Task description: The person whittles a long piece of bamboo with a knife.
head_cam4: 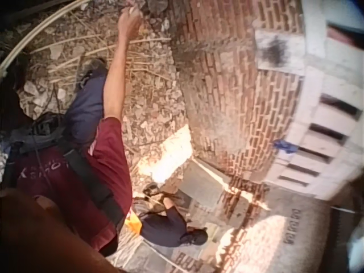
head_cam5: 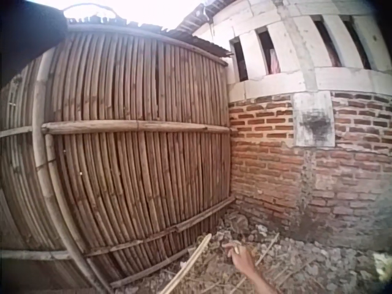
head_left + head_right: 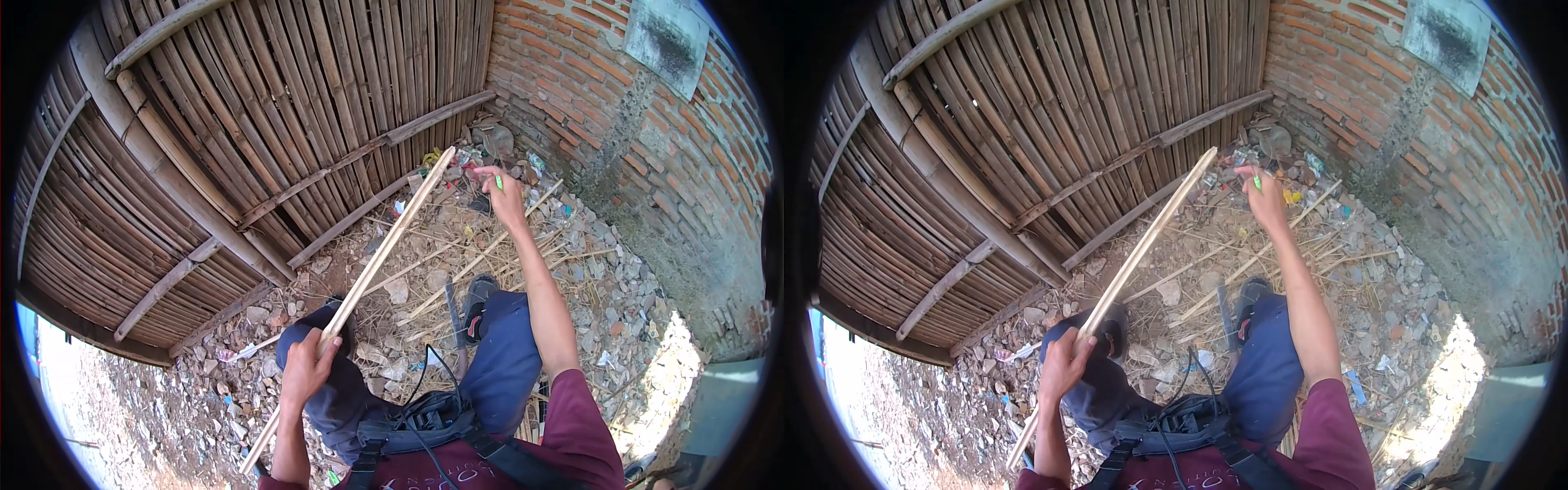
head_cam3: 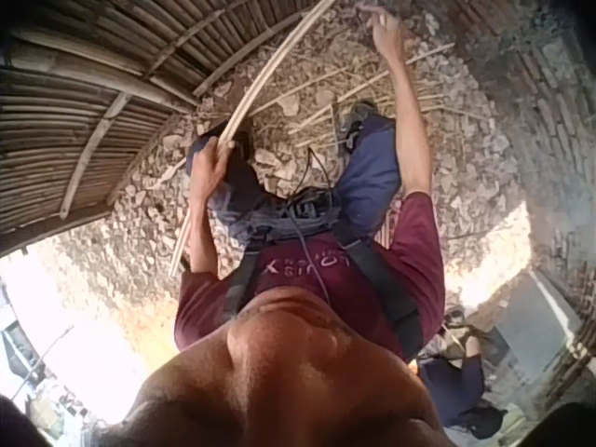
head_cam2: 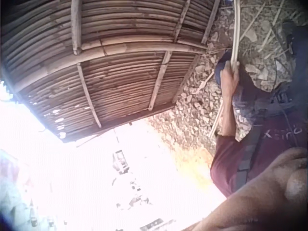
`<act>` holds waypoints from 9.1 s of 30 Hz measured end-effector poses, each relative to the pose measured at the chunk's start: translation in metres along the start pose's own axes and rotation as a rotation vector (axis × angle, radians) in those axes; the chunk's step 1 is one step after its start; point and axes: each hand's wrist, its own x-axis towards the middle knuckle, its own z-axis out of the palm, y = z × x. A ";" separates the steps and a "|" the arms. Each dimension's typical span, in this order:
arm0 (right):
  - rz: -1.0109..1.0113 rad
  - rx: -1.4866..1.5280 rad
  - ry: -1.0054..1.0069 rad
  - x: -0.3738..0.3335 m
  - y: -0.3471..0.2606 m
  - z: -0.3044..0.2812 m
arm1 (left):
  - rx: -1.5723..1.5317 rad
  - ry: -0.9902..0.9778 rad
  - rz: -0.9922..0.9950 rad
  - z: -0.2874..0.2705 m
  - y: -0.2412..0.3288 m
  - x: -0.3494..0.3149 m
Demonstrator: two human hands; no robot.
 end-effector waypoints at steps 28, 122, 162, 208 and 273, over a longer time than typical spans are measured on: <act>0.256 0.635 -0.203 -0.048 -0.060 0.058 | -0.154 0.007 -0.044 0.039 0.024 -0.016; -0.291 0.346 -0.407 -0.211 -0.176 0.080 | -0.709 -0.096 0.036 0.035 0.015 0.025; -0.262 -0.506 -0.956 -0.063 -0.146 -0.128 | -0.463 -0.600 0.275 -0.051 -0.003 0.001; 0.490 1.118 -0.588 -0.280 -0.165 -0.034 | -0.404 0.093 0.511 0.103 0.091 0.051; 0.181 0.372 -0.371 -0.293 -0.242 -0.022 | -0.032 0.531 0.599 0.062 0.091 0.066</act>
